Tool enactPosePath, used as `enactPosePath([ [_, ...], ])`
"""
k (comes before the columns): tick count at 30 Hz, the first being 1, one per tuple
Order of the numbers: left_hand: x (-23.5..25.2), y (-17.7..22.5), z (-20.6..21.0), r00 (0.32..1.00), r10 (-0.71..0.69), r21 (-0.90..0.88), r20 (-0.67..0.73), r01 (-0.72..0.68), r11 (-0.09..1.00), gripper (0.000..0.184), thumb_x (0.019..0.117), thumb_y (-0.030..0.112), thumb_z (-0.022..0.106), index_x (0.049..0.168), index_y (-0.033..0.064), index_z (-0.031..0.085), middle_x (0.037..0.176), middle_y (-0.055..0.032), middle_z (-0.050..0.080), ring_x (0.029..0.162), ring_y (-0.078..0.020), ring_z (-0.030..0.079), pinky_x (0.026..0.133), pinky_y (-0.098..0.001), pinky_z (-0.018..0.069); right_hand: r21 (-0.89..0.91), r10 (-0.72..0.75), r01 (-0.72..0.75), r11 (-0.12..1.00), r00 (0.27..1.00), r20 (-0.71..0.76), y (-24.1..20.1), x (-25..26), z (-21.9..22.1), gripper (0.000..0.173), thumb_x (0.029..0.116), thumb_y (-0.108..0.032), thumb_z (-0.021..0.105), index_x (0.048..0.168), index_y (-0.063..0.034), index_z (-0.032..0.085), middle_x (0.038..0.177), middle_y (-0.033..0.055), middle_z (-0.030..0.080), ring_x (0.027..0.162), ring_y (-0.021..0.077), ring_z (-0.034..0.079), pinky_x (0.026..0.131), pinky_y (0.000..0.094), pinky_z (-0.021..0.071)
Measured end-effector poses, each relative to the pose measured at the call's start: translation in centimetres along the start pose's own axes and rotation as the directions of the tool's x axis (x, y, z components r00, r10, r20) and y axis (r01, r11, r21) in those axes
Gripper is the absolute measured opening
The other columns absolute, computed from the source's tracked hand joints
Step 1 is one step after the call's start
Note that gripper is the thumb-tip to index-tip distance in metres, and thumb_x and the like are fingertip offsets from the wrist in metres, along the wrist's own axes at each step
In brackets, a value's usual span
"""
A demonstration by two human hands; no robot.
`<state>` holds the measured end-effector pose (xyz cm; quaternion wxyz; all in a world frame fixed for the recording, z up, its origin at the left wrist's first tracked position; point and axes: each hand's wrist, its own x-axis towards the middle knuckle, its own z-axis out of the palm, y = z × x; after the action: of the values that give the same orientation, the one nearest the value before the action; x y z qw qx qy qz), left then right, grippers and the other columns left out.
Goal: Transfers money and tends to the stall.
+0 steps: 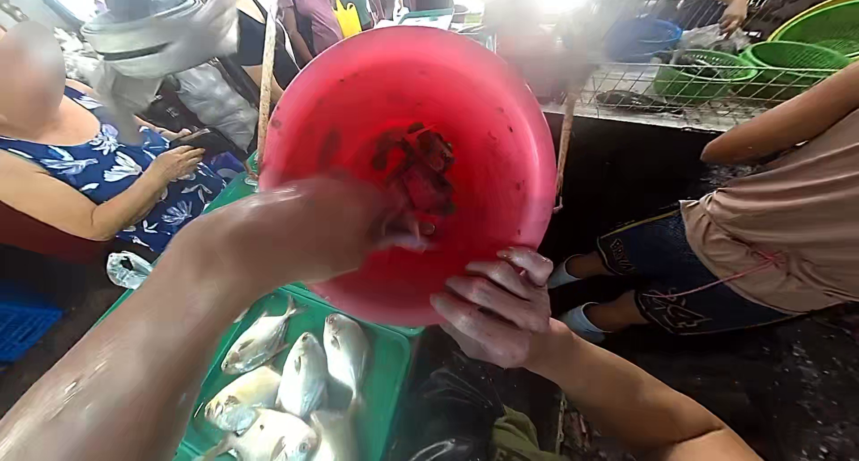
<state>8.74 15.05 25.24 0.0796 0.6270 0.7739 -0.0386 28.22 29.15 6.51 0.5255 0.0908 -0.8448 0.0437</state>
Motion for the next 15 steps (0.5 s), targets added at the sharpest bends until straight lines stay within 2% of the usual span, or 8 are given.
enactPosePath([
  [1,1.3,0.7,0.0,0.969,-0.093,0.083,0.231,0.076,0.994,0.017,0.0968,0.038,0.070,0.106,0.0240,0.071,0.087,0.0003,0.068,0.082,-0.0194,0.067,0.072,-0.0465,0.0563,-0.012,0.009,-0.010,1.000,1.000,-0.012,0.1,-0.1,0.4,0.016,0.0949,-0.032,0.066,0.105,-0.0235,0.074,0.097,-0.0023,0.072,0.103,0.0165,0.062,0.112,0.0436,0.0326],
  [2,2.5,1.1,0.2,0.924,-0.151,0.159,0.352,0.100,0.982,0.025,0.0941,0.040,0.072,0.111,0.0224,0.071,0.092,-0.0030,0.069,0.087,-0.0235,0.068,0.075,-0.0503,0.0561,-0.019,0.026,-0.026,0.999,0.999,-0.022,0.3,-0.2,0.7,0.015,0.0954,-0.032,0.067,0.104,-0.0236,0.075,0.097,-0.0023,0.073,0.102,0.0162,0.063,0.111,0.0437,0.0325],
  [4,4.0,1.6,0.0,0.895,-0.173,0.212,0.410,0.092,0.973,0.035,0.0951,0.038,0.072,0.125,0.0191,0.069,0.108,-0.0084,0.069,0.102,-0.0292,0.066,0.085,-0.0557,0.0541,-0.027,0.045,-0.046,0.999,0.998,-0.046,0.5,-0.2,1.1,0.013,0.0958,-0.031,0.067,0.103,-0.0234,0.076,0.097,-0.0023,0.073,0.102,0.0161,0.063,0.111,0.0451,0.0328],
  [6,5.2,1.9,-0.6,0.930,-0.132,0.186,0.343,0.070,0.980,0.029,0.0994,0.028,0.067,0.125,0.0158,0.070,0.108,-0.0122,0.070,0.103,-0.0329,0.067,0.087,-0.0587,0.0532,-0.035,0.030,-0.032,0.999,0.997,-0.066,0.5,-0.2,1.5,0.013,0.0959,-0.030,0.067,0.102,-0.0227,0.076,0.095,-0.0020,0.073,0.101,0.0164,0.062,0.112,0.0456,0.0315],
  [7,5.7,1.9,-0.9,0.960,-0.086,0.154,0.266,0.046,0.987,0.022,0.1001,0.022,0.065,0.119,0.0144,0.072,0.102,-0.0122,0.070,0.097,-0.0325,0.068,0.084,-0.0581,0.0545,-0.044,0.016,-0.020,0.999,0.997,-0.073,0.3,-0.2,1.6,0.013,0.0958,-0.029,0.067,0.102,-0.0227,0.076,0.094,-0.0022,0.072,0.101,0.0163,0.062,0.112,0.0451,0.0310],
  [10,7.6,1.6,-1.0,0.994,0.105,-0.006,0.015,-0.105,0.994,0.017,0.1017,0.011,0.058,0.110,0.0111,0.074,0.092,-0.0081,0.071,0.087,-0.0250,0.069,0.079,-0.0502,0.0560,-0.061,0.002,-0.008,0.998,0.995,-0.095,-0.7,-0.3,2.0,0.014,0.0956,-0.030,0.067,0.103,-0.0230,0.076,0.095,-0.0021,0.071,0.098,0.0160,0.060,0.109,0.0429,0.0309],
  [13,9.9,0.3,1.5,0.945,0.283,-0.113,-0.165,-0.303,0.946,0.020,0.1003,0.011,0.057,0.111,0.0114,0.075,0.102,-0.0054,0.074,0.097,-0.0200,0.071,0.088,-0.0457,0.0573,-0.057,-0.005,-0.001,0.998,0.996,-0.093,-1.6,-0.5,2.7,0.013,0.0956,-0.028,0.066,0.103,-0.0232,0.075,0.096,-0.0022,0.070,0.099,0.0156,0.059,0.109,0.0421,0.0306],
  [15,9.8,0.3,3.6,0.943,0.309,-0.275,-0.127,-0.332,0.902,0.028,0.1039,0.012,0.049,0.122,0.0139,0.070,0.111,-0.0023,0.073,0.102,-0.0135,0.068,0.093,-0.0401,0.0556,-0.049,-0.005,0.001,0.999,0.997,-0.082,-2.0,-0.9,3.0,0.014,0.0961,-0.028,0.065,0.105,-0.0230,0.075,0.098,-0.0015,0.070,0.101,0.0161,0.059,0.111,0.0425,0.0294],
])
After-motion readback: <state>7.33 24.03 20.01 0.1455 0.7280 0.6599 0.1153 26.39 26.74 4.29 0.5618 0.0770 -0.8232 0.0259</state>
